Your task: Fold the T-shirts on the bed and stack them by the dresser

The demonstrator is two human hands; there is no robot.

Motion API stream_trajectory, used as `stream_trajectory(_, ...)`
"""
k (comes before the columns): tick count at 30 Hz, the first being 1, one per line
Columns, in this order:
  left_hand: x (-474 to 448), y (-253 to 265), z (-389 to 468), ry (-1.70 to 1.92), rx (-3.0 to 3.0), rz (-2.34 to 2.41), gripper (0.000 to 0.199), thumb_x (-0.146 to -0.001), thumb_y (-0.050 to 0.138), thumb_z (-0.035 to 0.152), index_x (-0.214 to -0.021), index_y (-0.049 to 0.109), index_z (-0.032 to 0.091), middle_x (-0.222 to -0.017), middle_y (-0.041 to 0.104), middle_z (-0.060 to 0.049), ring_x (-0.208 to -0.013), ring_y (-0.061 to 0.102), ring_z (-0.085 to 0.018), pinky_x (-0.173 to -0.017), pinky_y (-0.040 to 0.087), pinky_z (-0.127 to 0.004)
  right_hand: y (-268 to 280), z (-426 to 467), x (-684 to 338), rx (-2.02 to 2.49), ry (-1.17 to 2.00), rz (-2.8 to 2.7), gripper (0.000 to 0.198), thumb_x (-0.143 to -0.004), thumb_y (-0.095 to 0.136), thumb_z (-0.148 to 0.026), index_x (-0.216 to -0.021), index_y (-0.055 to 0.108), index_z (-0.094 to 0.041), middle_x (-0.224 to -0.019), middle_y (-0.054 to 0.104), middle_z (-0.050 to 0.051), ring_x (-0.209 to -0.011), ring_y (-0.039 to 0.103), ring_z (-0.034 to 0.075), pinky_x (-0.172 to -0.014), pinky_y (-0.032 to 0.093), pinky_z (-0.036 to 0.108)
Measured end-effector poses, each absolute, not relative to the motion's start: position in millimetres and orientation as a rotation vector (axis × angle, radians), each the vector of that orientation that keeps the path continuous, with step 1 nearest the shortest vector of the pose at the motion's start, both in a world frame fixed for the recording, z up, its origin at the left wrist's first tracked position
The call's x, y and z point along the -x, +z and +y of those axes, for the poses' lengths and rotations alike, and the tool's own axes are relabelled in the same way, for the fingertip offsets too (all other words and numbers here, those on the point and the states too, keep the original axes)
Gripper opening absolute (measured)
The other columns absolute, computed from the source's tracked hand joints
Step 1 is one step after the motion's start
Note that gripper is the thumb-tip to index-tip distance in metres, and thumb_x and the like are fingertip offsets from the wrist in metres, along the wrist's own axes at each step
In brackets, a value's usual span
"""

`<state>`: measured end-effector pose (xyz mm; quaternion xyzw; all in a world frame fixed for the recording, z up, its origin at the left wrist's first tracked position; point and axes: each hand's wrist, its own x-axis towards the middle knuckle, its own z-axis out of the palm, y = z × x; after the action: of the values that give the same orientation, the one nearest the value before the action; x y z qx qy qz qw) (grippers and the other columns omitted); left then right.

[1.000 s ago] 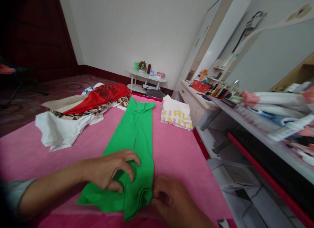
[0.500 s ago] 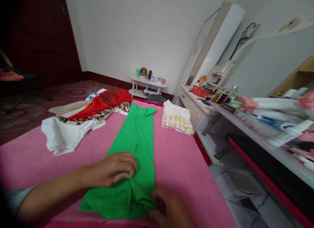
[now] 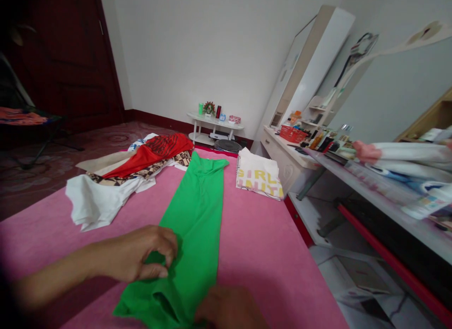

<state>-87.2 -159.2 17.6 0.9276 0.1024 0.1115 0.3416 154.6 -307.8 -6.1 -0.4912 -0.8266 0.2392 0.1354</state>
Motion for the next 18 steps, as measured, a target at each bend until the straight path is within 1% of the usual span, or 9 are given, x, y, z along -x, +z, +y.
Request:
stream_trajectory(3,74,6,-142,0.326,-2.328,0.477,0.024,-0.085,0.057,0.041,-0.086,0.067,0.019,-0.077,0.068,-0.001,-0.071,0.061,-0.014,-0.065,0.042,-0.022,15,-287,-161,1.559,0.676,-2.126,0.003,-0.079,0.064,-0.02,-0.081,0.064,-0.023,-0.072,0.061,-0.005,-0.064,0.056,0.009,-0.056,0.035,0.018)
stream_trajectory(5,58,-7,-119,0.458,-2.254,0.704,0.027,-0.085,0.056,0.041,-0.096,0.066,0.018,-0.08,0.068,-0.001,-0.07,0.061,-0.015,-0.063,0.043,-0.022,20,-274,-161,1.573,0.608,-2.025,0.005,-0.08,0.063,-0.022,-0.084,0.065,-0.021,-0.073,0.061,-0.003,-0.065,0.056,0.01,-0.058,0.038,0.019)
stream_trajectory(7,40,-21,-90,0.641,-2.175,0.945,0.038,-0.08,0.06,0.035,-0.113,0.06,0.017,-0.092,0.069,-0.003,-0.076,0.062,-0.016,-0.065,0.044,-0.023,16,-264,-157,1.48,0.589,-2.061,0.011,-0.083,0.062,-0.03,-0.09,0.066,-0.022,-0.079,0.062,0.0,-0.068,0.057,0.011,-0.061,0.04,0.02)
stream_trajectory(8,31,-28,-75,0.697,-2.13,1.051,0.044,-0.078,0.061,0.033,-0.118,0.057,0.016,-0.095,0.069,-0.005,-0.077,0.062,-0.017,-0.066,0.045,-0.024,12,-260,-153,1.421,0.57,-2.107,0.016,-0.085,0.06,-0.034,-0.094,0.065,-0.023,-0.083,0.063,0.0,-0.071,0.058,0.011,-0.063,0.041,0.021)
stream_trajectory(11,7,-41,-34,0.767,-2.017,1.26,0.052,-0.078,0.06,0.035,-0.124,0.052,0.013,-0.09,0.069,-0.005,-0.076,0.063,-0.019,-0.066,0.046,-0.025,-6,-253,-138,1.241,0.388,-2.291,0.034,-0.088,0.052,-0.049,-0.113,0.059,-0.026,-0.087,0.065,0.001,-0.077,0.06,0.014,-0.065,0.042,0.023)
stream_trajectory(13,-6,-43,-13,0.796,-1.979,1.316,0.053,-0.079,0.06,0.036,-0.126,0.052,0.014,-0.085,0.069,-0.005,-0.074,0.063,-0.019,-0.065,0.047,-0.026,-22,-248,-126,1.099,0.174,-2.421,0.05,-0.088,0.045,-0.06,-0.125,0.052,-0.027,-0.082,0.065,0.0,-0.07,0.059,0.014,-0.058,0.04,0.023)
stream_trajectory(14,-12,-44,-5,0.81,-1.968,1.333,0.053,-0.079,0.06,0.035,-0.126,0.052,0.014,-0.083,0.069,-0.004,-0.073,0.063,-0.019,-0.064,0.046,-0.026,-31,-245,-121,1.029,0.055,-2.466,0.053,-0.088,0.042,-0.062,-0.128,0.049,-0.027,-0.077,0.065,-0.002,-0.063,0.057,0.013,-0.053,0.037,0.023)
stream_trajectory(16,-21,-44,7,0.84,-1.95,1.358,0.052,-0.076,0.063,0.034,-0.125,0.054,0.017,-0.082,0.069,-0.003,-0.073,0.063,-0.018,-0.065,0.046,-0.025,-50,-239,-111,0.928,-0.139,-2.5,0.048,-0.091,0.038,-0.06,-0.127,0.049,-0.031,-0.065,0.06,-0.005,-0.05,0.048,0.012,-0.046,0.03,0.023)
stream_trajectory(18,-28,-46,15,0.876,-1.939,1.372,0.051,-0.073,0.067,0.03,-0.122,0.057,0.019,-0.081,0.069,-0.003,-0.074,0.063,-0.018,-0.065,0.046,-0.024,-72,-233,-103,0.88,-0.214,-2.488,0.034,-0.093,0.038,-0.055,-0.109,0.059,-0.034,-0.052,0.049,-0.007,-0.042,0.038,0.011,-0.042,0.024,0.024)
